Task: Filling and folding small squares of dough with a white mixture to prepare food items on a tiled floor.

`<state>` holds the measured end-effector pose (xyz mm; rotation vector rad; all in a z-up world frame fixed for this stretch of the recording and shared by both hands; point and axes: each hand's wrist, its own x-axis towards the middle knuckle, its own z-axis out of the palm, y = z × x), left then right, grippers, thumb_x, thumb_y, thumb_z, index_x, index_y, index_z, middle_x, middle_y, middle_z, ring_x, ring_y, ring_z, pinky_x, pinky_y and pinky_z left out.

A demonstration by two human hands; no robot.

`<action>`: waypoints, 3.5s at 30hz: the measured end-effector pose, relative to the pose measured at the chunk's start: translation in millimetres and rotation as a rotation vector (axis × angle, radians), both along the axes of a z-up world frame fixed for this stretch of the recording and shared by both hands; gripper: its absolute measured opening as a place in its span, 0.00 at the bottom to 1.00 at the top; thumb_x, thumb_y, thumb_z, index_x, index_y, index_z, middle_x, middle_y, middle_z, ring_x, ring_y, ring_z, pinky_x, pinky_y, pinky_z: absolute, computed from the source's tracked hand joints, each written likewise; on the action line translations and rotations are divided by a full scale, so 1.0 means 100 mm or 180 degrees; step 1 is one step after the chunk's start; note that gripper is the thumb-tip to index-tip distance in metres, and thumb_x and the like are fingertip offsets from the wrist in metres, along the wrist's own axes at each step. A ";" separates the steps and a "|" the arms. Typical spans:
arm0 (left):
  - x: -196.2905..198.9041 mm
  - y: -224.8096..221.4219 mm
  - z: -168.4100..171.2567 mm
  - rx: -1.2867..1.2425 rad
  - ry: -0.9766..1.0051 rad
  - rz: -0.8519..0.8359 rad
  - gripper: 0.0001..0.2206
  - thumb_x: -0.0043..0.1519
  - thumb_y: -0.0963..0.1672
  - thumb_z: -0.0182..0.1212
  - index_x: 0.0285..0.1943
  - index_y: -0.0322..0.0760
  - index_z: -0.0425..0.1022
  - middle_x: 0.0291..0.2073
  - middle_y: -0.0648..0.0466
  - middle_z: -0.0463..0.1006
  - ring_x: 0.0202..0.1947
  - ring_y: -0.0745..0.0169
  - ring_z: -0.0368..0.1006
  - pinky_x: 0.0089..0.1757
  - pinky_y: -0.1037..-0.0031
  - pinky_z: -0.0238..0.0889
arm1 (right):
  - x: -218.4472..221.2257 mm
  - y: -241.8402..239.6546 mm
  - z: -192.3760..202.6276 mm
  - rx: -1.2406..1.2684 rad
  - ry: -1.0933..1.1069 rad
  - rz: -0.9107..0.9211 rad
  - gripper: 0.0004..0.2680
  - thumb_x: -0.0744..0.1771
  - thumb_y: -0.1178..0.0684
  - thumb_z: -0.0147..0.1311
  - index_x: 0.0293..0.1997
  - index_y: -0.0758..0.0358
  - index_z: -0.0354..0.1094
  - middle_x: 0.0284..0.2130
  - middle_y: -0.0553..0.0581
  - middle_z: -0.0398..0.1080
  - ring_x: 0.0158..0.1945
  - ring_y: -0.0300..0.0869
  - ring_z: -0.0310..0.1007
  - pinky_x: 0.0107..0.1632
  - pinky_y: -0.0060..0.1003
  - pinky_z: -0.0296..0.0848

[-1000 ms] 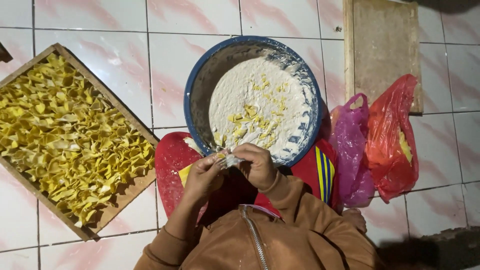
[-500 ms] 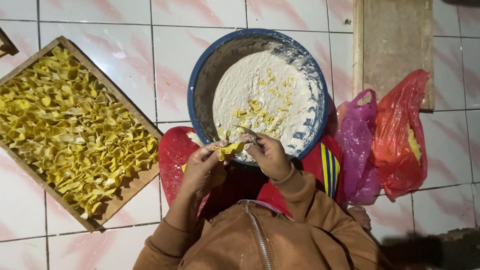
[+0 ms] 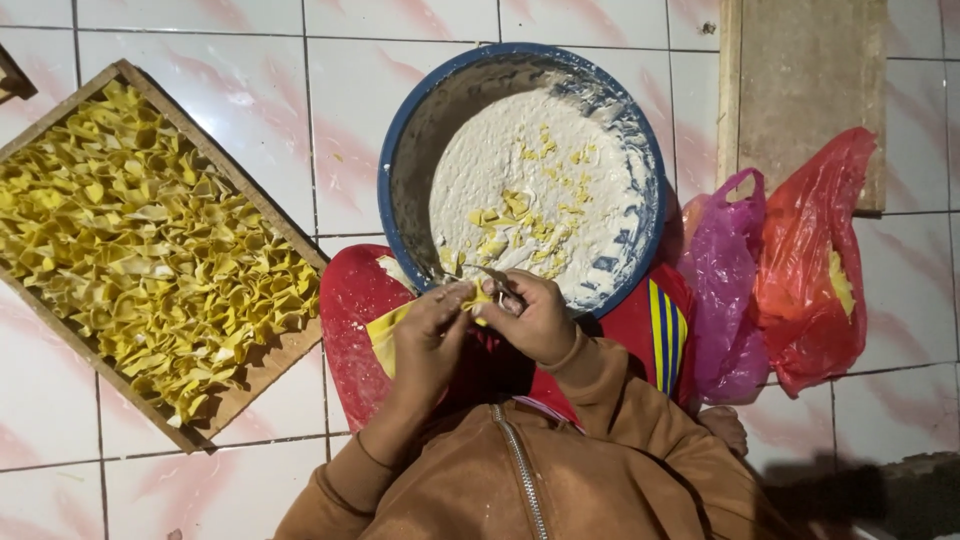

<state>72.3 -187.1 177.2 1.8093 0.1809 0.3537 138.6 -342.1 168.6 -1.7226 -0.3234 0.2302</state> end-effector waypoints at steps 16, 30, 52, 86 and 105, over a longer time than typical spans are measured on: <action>-0.25 1.04 -0.16 -0.0693 -0.0115 0.0695 0.03 0.64 0.34 0.59 0.43 0.28 0.71 0.47 0.38 0.77 0.46 0.47 0.77 0.47 0.60 0.71 | 0.01 -0.07 -0.15 -0.0170 -0.0058 0.0003 0.08 0.64 0.64 0.58 0.45 0.67 0.79 0.32 0.62 0.75 0.35 0.37 0.69 0.36 0.34 0.71; -0.86 1.56 -1.86 0.1377 0.1352 0.1832 0.06 0.57 0.38 0.67 0.37 0.30 0.74 0.30 0.43 0.74 0.37 0.37 0.75 0.40 0.55 0.70 | 0.08 0.08 -0.01 -0.0393 0.0021 0.0086 0.04 0.65 0.63 0.59 0.41 0.67 0.79 0.32 0.61 0.78 0.40 0.37 0.73 0.44 0.37 0.75; -0.73 0.45 -0.64 0.3190 -0.0712 -0.0560 0.05 0.65 0.44 0.56 0.45 0.44 0.77 0.39 0.52 0.75 0.39 0.57 0.73 0.38 0.71 0.68 | 0.17 -0.25 -0.52 -0.3911 0.1332 0.0694 0.11 0.69 0.44 0.50 0.51 0.56 0.69 0.43 0.59 0.77 0.52 0.58 0.78 0.52 0.57 0.75; 0.02 0.25 -0.34 -0.4952 0.1163 0.1667 0.15 0.68 0.44 0.55 0.59 0.26 0.71 0.58 0.35 0.76 0.53 0.44 0.76 0.55 0.54 0.70 | -0.15 0.16 -0.13 -0.0505 -0.0961 0.0042 0.11 0.65 0.67 0.56 0.49 0.62 0.80 0.37 0.58 0.77 0.36 0.46 0.78 0.37 0.36 0.77; -0.08 0.35 -0.20 -0.4399 0.1425 0.1224 0.10 0.66 0.45 0.61 0.53 0.38 0.76 0.43 0.49 0.83 0.45 0.56 0.80 0.46 0.63 0.78 | -0.12 0.12 -0.55 -0.0576 -0.1153 0.0229 0.10 0.64 0.61 0.62 0.48 0.67 0.75 0.38 0.63 0.74 0.35 0.56 0.76 0.32 0.41 0.76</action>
